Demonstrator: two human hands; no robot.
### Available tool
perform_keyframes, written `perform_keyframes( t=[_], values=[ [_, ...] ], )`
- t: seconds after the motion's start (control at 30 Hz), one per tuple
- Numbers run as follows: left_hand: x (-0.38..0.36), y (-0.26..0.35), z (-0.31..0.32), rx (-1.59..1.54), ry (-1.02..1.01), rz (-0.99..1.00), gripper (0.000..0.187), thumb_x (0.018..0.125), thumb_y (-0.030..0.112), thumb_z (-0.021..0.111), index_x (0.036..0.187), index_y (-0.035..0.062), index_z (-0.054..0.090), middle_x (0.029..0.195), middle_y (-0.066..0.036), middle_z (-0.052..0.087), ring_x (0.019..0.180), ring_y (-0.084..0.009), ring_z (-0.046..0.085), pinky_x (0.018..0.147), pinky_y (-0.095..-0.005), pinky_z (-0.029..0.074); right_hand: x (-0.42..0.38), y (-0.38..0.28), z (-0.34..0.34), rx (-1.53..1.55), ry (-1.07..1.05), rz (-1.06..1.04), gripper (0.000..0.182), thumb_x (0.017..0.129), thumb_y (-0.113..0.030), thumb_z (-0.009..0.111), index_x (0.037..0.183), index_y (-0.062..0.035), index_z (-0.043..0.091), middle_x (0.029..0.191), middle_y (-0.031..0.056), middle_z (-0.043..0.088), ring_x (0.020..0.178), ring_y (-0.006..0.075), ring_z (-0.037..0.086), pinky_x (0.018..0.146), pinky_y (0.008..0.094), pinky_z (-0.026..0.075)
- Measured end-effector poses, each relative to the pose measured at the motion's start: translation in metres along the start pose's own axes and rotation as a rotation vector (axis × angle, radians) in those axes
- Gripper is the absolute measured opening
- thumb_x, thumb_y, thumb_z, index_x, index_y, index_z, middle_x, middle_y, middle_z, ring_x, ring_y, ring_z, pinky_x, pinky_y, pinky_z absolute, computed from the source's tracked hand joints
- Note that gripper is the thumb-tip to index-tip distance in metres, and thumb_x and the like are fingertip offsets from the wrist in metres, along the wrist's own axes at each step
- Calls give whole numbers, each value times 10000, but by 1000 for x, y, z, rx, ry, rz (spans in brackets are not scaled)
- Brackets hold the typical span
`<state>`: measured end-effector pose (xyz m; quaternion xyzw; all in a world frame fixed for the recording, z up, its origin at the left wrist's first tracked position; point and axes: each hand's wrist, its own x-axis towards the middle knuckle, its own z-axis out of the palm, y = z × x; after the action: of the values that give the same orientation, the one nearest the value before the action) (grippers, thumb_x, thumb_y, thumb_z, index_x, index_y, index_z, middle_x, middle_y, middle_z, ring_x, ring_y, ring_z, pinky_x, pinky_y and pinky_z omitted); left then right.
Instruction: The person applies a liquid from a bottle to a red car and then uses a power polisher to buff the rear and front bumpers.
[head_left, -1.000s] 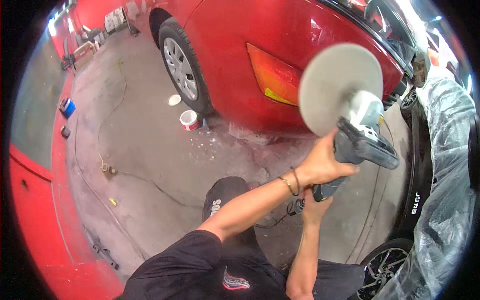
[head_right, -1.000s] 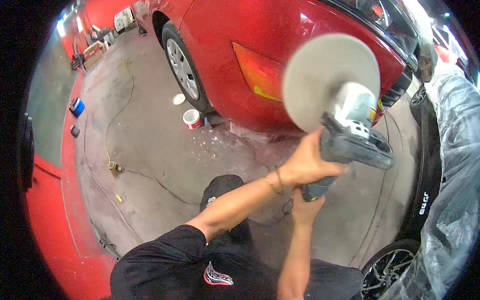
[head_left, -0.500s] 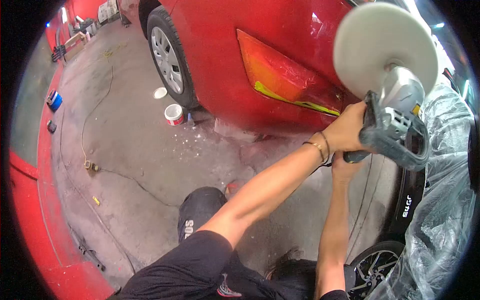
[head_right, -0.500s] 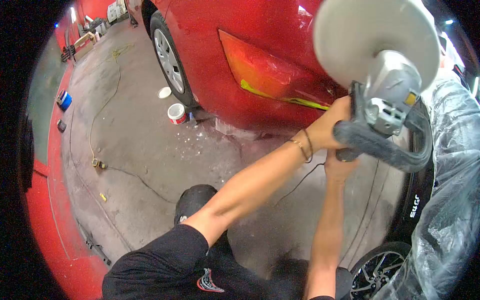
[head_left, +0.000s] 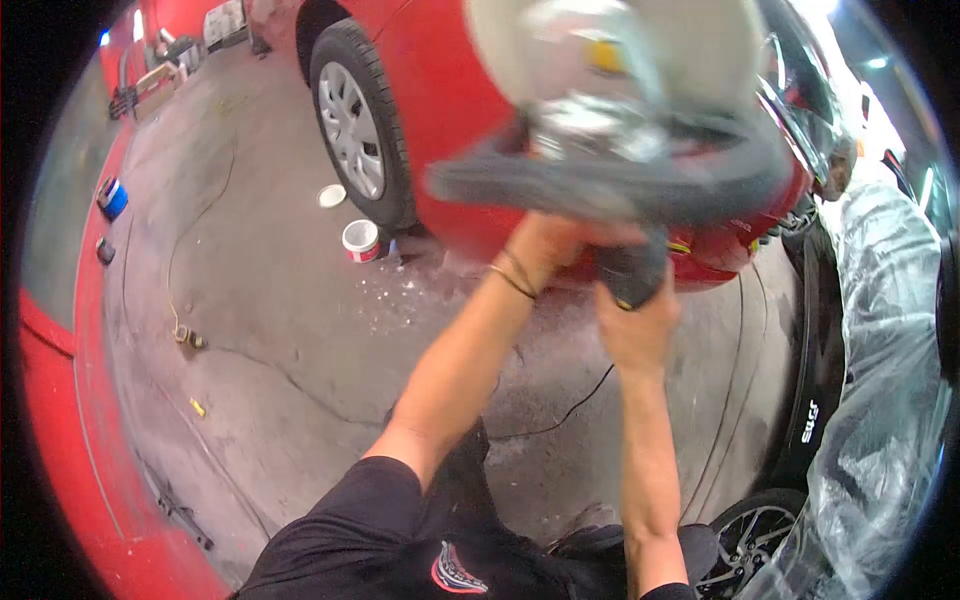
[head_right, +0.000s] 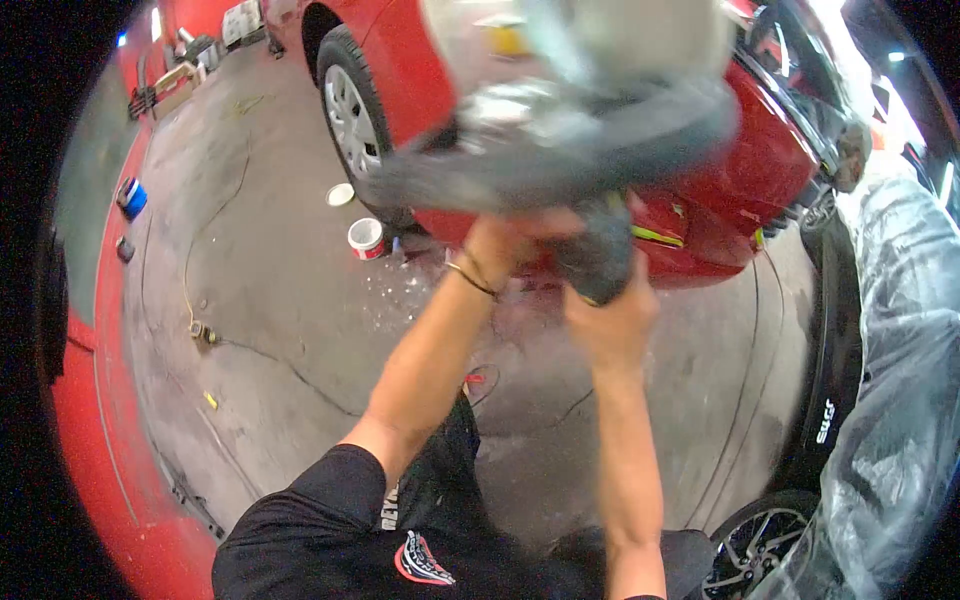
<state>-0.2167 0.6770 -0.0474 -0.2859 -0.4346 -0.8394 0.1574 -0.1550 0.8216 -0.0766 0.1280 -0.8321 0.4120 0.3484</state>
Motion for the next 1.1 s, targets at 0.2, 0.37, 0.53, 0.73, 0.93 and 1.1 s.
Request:
perform_keyframes(
  t=[0.2,0.37,0.53,0.73,0.93,1.1],
  values=[
    [43,56,-83,-624,-148,-10,796,789,528,822,1391,56,602,1269,-190,699,1169,-390,727,980,-551,649,35,-76,46,-270,-148,-116,512,820,-267,882,1188,-12,633,969,254,759,887,495,751,737,578,591],
    [25,43,-78,-427,-132,-9,856,782,559,847,1409,53,558,1269,-181,670,1166,-392,705,996,-559,629,17,-53,41,-199,-126,-117,494,816,-244,877,1188,-16,647,973,250,766,907,497,752,756,569,597],
    [-15,-47,-51,-124,-330,-196,864,824,541,906,1454,63,558,1338,-152,681,1166,-309,699,1091,-479,580,-28,4,-7,37,-19,83,439,806,-160,871,1190,-35,699,1014,239,794,979,419,801,827,465,618],
    [-20,-71,106,268,-344,-294,538,740,168,980,1195,6,743,1154,-79,785,1020,-192,707,970,-391,596,-76,102,-50,269,191,459,305,845,-114,882,1076,2,719,969,79,770,869,204,734,776,389,577],
    [6,-83,200,838,-286,-397,791,622,371,913,1234,-80,696,1076,-230,787,1021,-342,781,952,-439,605,-77,110,-69,934,302,631,153,931,-90,822,1000,-22,704,909,15,695,793,137,650,703,324,516],
    [-11,-63,157,674,-262,-274,1051,635,380,937,1507,-55,542,1347,-240,712,1267,-333,686,1136,-423,515,-89,85,-37,834,223,525,365,915,-84,824,1248,-6,697,1112,50,744,953,164,705,819,328,562]
  ],
)
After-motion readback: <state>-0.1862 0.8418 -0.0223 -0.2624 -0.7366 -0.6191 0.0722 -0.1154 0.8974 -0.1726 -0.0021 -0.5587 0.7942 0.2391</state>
